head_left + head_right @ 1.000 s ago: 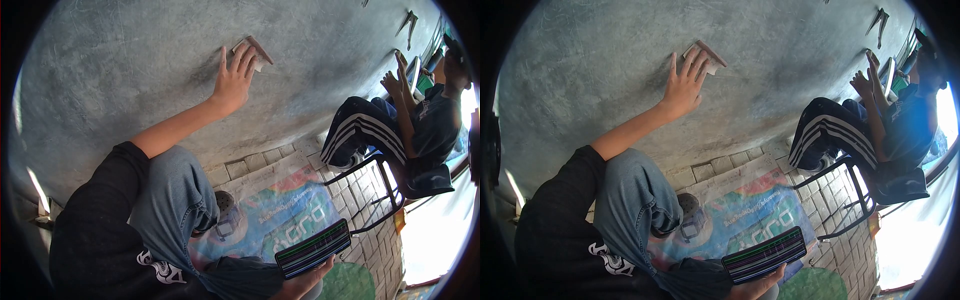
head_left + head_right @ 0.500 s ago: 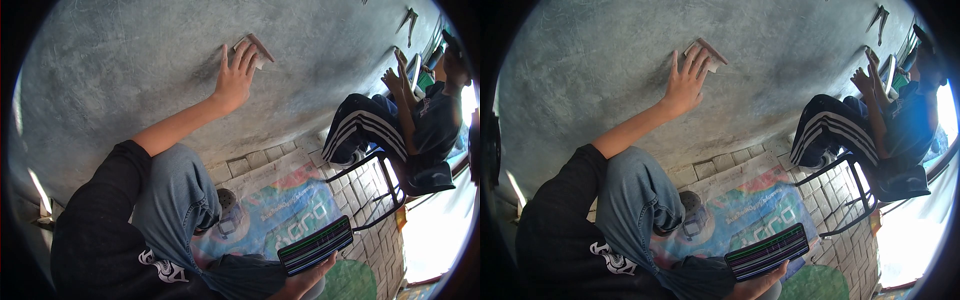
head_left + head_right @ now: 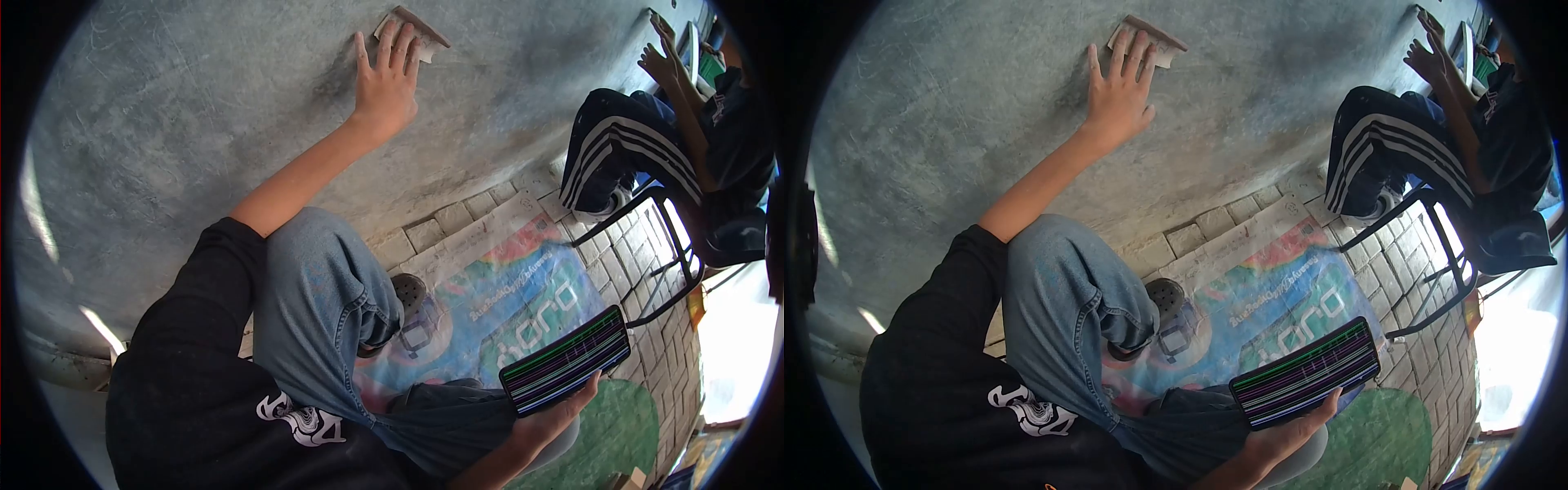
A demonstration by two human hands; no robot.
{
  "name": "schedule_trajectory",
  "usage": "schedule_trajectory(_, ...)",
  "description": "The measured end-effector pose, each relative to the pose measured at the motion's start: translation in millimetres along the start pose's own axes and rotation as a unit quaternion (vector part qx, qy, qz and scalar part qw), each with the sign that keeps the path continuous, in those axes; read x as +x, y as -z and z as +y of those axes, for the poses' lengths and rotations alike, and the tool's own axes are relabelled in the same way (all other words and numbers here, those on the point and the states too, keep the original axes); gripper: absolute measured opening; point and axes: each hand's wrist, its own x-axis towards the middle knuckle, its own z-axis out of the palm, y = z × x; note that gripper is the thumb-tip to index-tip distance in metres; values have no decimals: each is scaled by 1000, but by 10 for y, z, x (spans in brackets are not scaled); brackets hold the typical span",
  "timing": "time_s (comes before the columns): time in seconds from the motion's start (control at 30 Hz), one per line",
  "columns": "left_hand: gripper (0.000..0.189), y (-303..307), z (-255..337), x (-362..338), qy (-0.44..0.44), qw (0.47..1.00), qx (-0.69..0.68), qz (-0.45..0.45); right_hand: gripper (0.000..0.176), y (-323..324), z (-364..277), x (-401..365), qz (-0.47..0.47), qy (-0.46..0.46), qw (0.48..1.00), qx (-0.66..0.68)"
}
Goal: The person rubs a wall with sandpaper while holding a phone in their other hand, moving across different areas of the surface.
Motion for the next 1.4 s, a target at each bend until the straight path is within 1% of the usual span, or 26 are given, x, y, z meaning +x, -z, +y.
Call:
schedule_trajectory(0.07,87,0,-1,-1,-1,1000,-2,-1,39,-11,-9,-10,0,-2,1000,0)
schedule_trajectory(0.13,87,0,-3,1,0,1000,-1,-7,37,-45,-36,-33,-2,-30,999,28)
schedule_trajectory(0.37,88,-1,-6,-7,-5,1000,-5,-2,35,-55,-60,-58,-20,-39,998,42)
schedule_trajectory(0.43,88,-21,-9,-1,-3,1000,-1,5,34,-59,-76,-63,-24,-55,997,47)
schedule_trajectory(0.53,88,-30,-8,0,-4,1000,6,13,33,-16,-58,-36,-21,-46,997,65)
schedule_trajectory(0.67,88,-46,-11,-2,-7,1000,2,18,33,-41,-82,-59,-23,-56,997,47)
schedule_trajectory(0.73,88,-47,-11,0,-4,1000,7,12,35,-53,-67,-59,-14,-26,998,59)
schedule_trajectory(0.83,89,-37,-11,4,-5,1000,13,0,38,-6,-62,-13,6,-35,997,72)
schedule_trajectory(0.97,89,-48,-18,-2,-6,1000,12,5,40,16,-47,-8,-5,-31,997,77)
schedule_trajectory(1.03,89,-45,-45,-7,-20,1000,-23,2,48,68,-38,14,-17,-41,998,44)
schedule_trajectory(1.07,89,-45,-44,-7,-20,1000,-23,2,48,71,-36,16,-17,-42,998,43)
schedule_trajectory(1.13,89,-43,-33,-2,-15,1000,-15,-4,38,34,-46,-1,0,-8,998,65)
schedule_trajectory(1.17,89,-48,-31,-5,-15,1000,-14,-6,38,68,-56,11,0,-10,998,63)
schedule_trajectory(1.23,89,-60,-28,4,-12,999,-29,8,36,180,-109,62,-86,-39,991,91)
schedule_trajectory(1.27,89,-66,-31,14,-9,999,-33,9,36,224,-133,62,-87,-34,992,89)
schedule_trajectory(1.33,89,-64,-25,11,-8,999,-32,11,37,254,-204,21,-52,35,993,104)
schedule_trajectory(1.37,89,-63,-21,9,-7,999,-39,12,36,243,-212,2,32,80,994,65)
schedule_trajectory(1.4,86,-31,-25,12,-5,1000,-26,-2,36,276,-246,-21,36,86,994,62)
